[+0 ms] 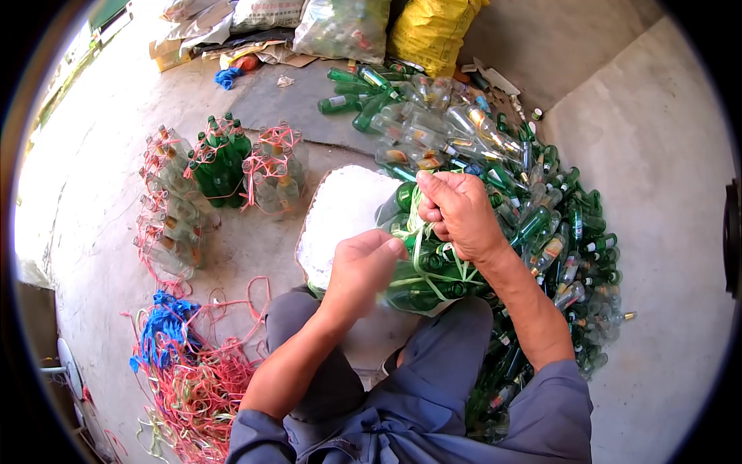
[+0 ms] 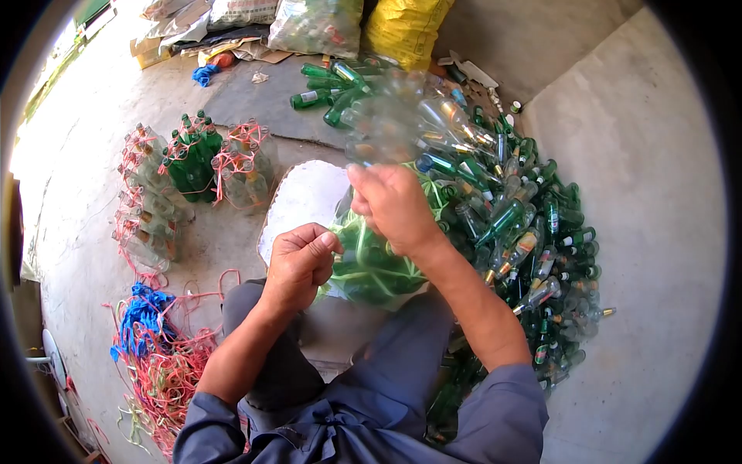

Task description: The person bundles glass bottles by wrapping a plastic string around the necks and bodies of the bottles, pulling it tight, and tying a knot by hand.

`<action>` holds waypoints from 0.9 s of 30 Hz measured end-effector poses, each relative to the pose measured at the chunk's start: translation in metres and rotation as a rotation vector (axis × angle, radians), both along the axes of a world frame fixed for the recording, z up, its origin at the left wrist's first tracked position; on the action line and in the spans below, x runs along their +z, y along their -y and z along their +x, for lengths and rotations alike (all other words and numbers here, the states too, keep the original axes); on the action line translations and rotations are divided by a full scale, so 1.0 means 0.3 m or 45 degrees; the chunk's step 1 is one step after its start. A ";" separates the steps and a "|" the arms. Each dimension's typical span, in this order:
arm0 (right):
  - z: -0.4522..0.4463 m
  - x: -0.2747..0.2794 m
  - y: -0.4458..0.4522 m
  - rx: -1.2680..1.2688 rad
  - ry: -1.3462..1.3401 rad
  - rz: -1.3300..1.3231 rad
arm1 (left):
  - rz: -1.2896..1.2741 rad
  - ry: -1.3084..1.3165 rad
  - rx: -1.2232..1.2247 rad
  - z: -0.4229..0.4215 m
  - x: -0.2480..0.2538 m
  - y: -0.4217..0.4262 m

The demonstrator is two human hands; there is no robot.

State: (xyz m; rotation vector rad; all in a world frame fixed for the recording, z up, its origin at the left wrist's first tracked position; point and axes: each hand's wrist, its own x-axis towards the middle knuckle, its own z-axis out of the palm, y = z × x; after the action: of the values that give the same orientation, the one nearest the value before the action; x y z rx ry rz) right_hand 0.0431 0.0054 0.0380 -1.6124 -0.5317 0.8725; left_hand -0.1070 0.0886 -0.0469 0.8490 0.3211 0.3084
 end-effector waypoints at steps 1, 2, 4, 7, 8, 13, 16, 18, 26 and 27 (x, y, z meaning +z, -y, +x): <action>-0.003 0.004 -0.001 -0.004 0.016 0.005 | -0.001 0.003 0.001 -0.001 0.002 0.001; -0.003 0.007 -0.001 -0.006 0.032 0.010 | -0.002 0.007 0.002 -0.001 0.004 0.002; 0.005 -0.001 0.002 -0.009 0.042 0.008 | 0.001 0.000 0.001 -0.002 0.004 0.005; 0.004 0.000 0.003 -0.037 0.040 -0.014 | -0.015 -0.002 0.000 -0.001 0.002 0.007; 0.002 0.002 0.003 -0.051 0.036 -0.023 | -0.024 -0.002 0.000 -0.002 0.003 0.007; -0.028 0.005 0.064 0.147 0.093 0.086 | 0.015 -0.019 0.019 -0.041 -0.014 0.006; -0.094 0.026 0.105 0.167 0.066 0.157 | -0.096 0.010 0.046 -0.045 0.000 -0.002; -0.138 0.000 0.131 0.166 0.199 0.189 | -0.093 0.006 0.014 -0.047 0.006 -0.015; -0.290 -0.083 0.166 0.256 0.647 0.224 | -0.088 0.048 0.009 -0.032 -0.056 -0.016; -0.298 -0.095 0.162 0.267 0.719 0.267 | -0.076 0.086 0.022 -0.029 -0.065 -0.013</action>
State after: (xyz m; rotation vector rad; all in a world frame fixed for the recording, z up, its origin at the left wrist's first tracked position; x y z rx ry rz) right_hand -0.0463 -0.0433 0.0095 -1.6194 -1.1654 0.4769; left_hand -0.1156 0.0925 -0.0664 0.7758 0.2737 0.3410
